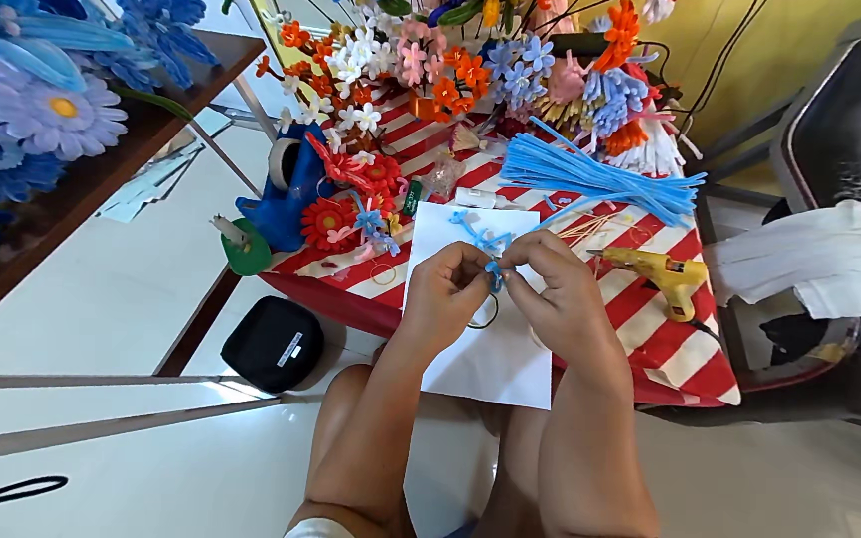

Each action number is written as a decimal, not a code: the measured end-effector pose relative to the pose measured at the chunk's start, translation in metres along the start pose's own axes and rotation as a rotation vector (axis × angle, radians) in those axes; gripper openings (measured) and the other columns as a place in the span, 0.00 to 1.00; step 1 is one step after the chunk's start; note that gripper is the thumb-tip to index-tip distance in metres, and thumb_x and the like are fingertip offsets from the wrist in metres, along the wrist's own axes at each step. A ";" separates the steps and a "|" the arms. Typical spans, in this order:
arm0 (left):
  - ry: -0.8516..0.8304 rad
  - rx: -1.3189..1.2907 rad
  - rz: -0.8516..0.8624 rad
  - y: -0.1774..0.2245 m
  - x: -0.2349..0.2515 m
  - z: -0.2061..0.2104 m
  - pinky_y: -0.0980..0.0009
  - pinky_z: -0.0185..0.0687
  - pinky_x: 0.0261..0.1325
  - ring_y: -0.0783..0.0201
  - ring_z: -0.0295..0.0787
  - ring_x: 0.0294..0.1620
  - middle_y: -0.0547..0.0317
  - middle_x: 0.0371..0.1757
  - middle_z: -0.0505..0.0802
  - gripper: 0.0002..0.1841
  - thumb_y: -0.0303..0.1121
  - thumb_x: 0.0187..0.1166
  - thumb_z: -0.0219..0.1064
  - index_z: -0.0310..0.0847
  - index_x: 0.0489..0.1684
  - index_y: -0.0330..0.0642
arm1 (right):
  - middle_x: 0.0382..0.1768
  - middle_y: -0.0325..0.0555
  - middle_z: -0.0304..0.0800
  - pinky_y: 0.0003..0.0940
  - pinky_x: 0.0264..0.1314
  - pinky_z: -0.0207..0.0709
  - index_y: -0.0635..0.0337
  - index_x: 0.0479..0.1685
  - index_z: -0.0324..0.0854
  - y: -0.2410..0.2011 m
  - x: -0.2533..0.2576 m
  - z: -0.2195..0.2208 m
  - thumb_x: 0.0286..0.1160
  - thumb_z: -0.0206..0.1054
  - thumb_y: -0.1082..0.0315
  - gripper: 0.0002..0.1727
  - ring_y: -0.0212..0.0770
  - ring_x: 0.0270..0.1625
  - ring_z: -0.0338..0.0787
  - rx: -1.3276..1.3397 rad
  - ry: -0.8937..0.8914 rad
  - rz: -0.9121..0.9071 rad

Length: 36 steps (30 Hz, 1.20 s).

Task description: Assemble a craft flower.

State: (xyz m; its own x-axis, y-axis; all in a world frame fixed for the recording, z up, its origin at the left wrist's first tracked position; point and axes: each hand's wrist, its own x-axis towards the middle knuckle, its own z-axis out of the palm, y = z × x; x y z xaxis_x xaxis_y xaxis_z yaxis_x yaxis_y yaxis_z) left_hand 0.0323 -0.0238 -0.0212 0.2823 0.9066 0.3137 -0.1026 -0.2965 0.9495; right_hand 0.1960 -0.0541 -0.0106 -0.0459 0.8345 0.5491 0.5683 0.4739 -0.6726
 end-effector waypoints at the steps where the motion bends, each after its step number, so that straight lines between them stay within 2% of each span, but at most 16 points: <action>1: -0.001 0.003 0.000 0.000 0.000 0.000 0.80 0.87 0.41 0.78 0.88 0.31 0.65 0.31 0.92 0.05 0.18 0.72 0.67 0.83 0.39 0.35 | 0.45 0.39 0.85 0.29 0.58 0.80 0.57 0.37 0.88 0.000 0.000 0.000 0.74 0.63 0.70 0.07 0.29 0.52 0.84 0.015 0.003 -0.008; 6: 0.010 -0.012 -0.024 0.000 0.001 -0.001 0.79 0.88 0.41 0.77 0.89 0.31 0.64 0.31 0.92 0.05 0.18 0.72 0.68 0.83 0.40 0.35 | 0.48 0.37 0.84 0.22 0.57 0.83 0.58 0.40 0.84 0.001 0.002 -0.003 0.78 0.62 0.73 0.06 0.26 0.55 0.85 0.256 0.080 -0.062; 9: 0.025 -0.052 -0.036 -0.001 0.001 -0.003 0.78 0.88 0.42 0.76 0.88 0.31 0.65 0.30 0.91 0.05 0.19 0.72 0.67 0.82 0.40 0.36 | 0.48 0.29 0.85 0.27 0.60 0.83 0.49 0.45 0.83 0.005 0.002 -0.008 0.88 0.58 0.65 0.08 0.26 0.55 0.86 0.369 0.162 -0.104; 12: 0.051 -0.159 -0.045 -0.002 0.003 -0.005 0.77 0.88 0.40 0.75 0.88 0.29 0.66 0.28 0.90 0.06 0.18 0.71 0.67 0.83 0.39 0.38 | 0.44 0.21 0.87 0.30 0.62 0.84 0.38 0.45 0.84 0.010 0.001 -0.016 0.91 0.55 0.54 0.11 0.25 0.52 0.88 0.479 0.249 -0.097; 16: 0.077 -0.352 -0.109 0.001 0.004 -0.009 0.75 0.89 0.40 0.73 0.89 0.28 0.64 0.27 0.90 0.08 0.16 0.71 0.65 0.83 0.37 0.40 | 0.31 0.19 0.83 0.32 0.59 0.84 0.34 0.37 0.84 0.014 0.001 -0.028 0.90 0.55 0.51 0.14 0.25 0.41 0.87 0.615 0.386 -0.098; 22: 0.062 -0.473 -0.154 0.000 0.005 -0.010 0.75 0.90 0.40 0.71 0.90 0.29 0.61 0.26 0.90 0.08 0.16 0.73 0.63 0.84 0.37 0.40 | 0.11 0.24 0.70 0.30 0.41 0.83 0.42 0.17 0.75 0.015 0.002 -0.038 0.93 0.46 0.63 0.26 0.26 0.18 0.76 0.713 0.793 -0.070; 23: 0.063 -0.474 -0.153 0.000 0.005 -0.010 0.75 0.90 0.40 0.71 0.90 0.29 0.61 0.27 0.91 0.08 0.16 0.73 0.63 0.84 0.37 0.40 | 0.14 0.25 0.75 0.30 0.42 0.84 0.42 0.21 0.79 0.018 0.001 -0.039 0.92 0.49 0.65 0.24 0.27 0.21 0.79 0.668 0.820 -0.050; 24: 0.069 -0.471 -0.144 -0.001 0.005 -0.009 0.75 0.90 0.40 0.71 0.90 0.28 0.61 0.26 0.91 0.09 0.16 0.73 0.63 0.85 0.37 0.40 | 0.22 0.25 0.84 0.30 0.47 0.86 0.43 0.32 0.84 0.022 -0.001 -0.040 0.89 0.55 0.68 0.16 0.27 0.28 0.86 0.590 0.794 -0.029; 25: 0.084 -0.456 -0.128 -0.001 0.005 -0.008 0.75 0.90 0.40 0.71 0.90 0.28 0.61 0.26 0.91 0.09 0.15 0.72 0.64 0.85 0.37 0.39 | 0.38 0.26 0.91 0.30 0.52 0.87 0.45 0.51 0.85 0.025 -0.004 -0.042 0.84 0.62 0.71 0.10 0.27 0.39 0.90 0.470 0.715 -0.004; 26: 0.102 -0.419 -0.099 -0.001 0.005 -0.006 0.75 0.90 0.40 0.72 0.90 0.28 0.62 0.26 0.91 0.09 0.15 0.71 0.64 0.85 0.37 0.39 | 0.55 0.30 0.87 0.28 0.57 0.86 0.53 0.77 0.70 0.026 -0.005 -0.043 0.80 0.64 0.75 0.26 0.26 0.49 0.89 0.342 0.589 0.015; 27: 0.122 -0.355 -0.057 -0.002 0.005 -0.004 0.76 0.89 0.40 0.72 0.89 0.28 0.63 0.27 0.91 0.09 0.15 0.71 0.64 0.85 0.38 0.39 | 0.65 0.33 0.82 0.26 0.57 0.86 0.59 0.87 0.54 0.024 -0.004 -0.043 0.76 0.66 0.76 0.38 0.26 0.54 0.88 0.262 0.494 0.038; 28: 0.142 -0.273 -0.011 -0.003 0.004 -0.003 0.76 0.89 0.40 0.73 0.89 0.29 0.65 0.28 0.91 0.09 0.15 0.71 0.65 0.84 0.39 0.39 | 0.69 0.36 0.80 0.26 0.57 0.85 0.61 0.88 0.52 0.022 -0.002 -0.040 0.73 0.68 0.77 0.42 0.26 0.56 0.88 0.233 0.440 0.038; 29: 0.164 -0.190 0.028 -0.004 0.004 -0.002 0.77 0.89 0.40 0.74 0.89 0.29 0.66 0.29 0.91 0.08 0.15 0.71 0.66 0.84 0.40 0.39 | 0.68 0.39 0.82 0.28 0.59 0.85 0.64 0.82 0.63 0.020 -0.002 -0.035 0.71 0.70 0.77 0.36 0.28 0.58 0.88 0.222 0.409 0.014; 31: 0.200 -0.062 0.077 -0.004 0.003 0.001 0.77 0.89 0.40 0.76 0.89 0.31 0.66 0.32 0.91 0.08 0.17 0.70 0.66 0.83 0.41 0.38 | 0.64 0.37 0.84 0.27 0.63 0.85 0.59 0.54 0.86 0.015 -0.001 -0.023 0.69 0.74 0.74 0.14 0.29 0.64 0.85 0.195 0.347 -0.056; 33: 0.213 -0.008 0.108 -0.005 0.002 0.003 0.77 0.89 0.41 0.77 0.89 0.31 0.66 0.33 0.91 0.07 0.18 0.71 0.67 0.83 0.42 0.36 | 0.64 0.40 0.83 0.28 0.69 0.81 0.56 0.36 0.88 0.010 0.001 -0.011 0.69 0.71 0.74 0.04 0.31 0.69 0.81 0.146 0.255 -0.117; 36: 0.215 0.041 0.140 -0.006 0.002 0.005 0.79 0.88 0.40 0.78 0.88 0.31 0.65 0.32 0.91 0.06 0.18 0.71 0.66 0.83 0.41 0.34 | 0.66 0.52 0.82 0.34 0.74 0.77 0.58 0.29 0.88 0.003 0.003 0.004 0.69 0.69 0.74 0.05 0.40 0.74 0.78 0.076 0.182 -0.135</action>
State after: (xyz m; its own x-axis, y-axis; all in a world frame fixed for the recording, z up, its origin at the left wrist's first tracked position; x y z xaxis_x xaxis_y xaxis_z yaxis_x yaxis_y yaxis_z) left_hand 0.0380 -0.0214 -0.0265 0.0582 0.8976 0.4370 -0.0868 -0.4315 0.8979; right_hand 0.1939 -0.0493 -0.0131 0.0352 0.7013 0.7120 0.5032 0.6031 -0.6189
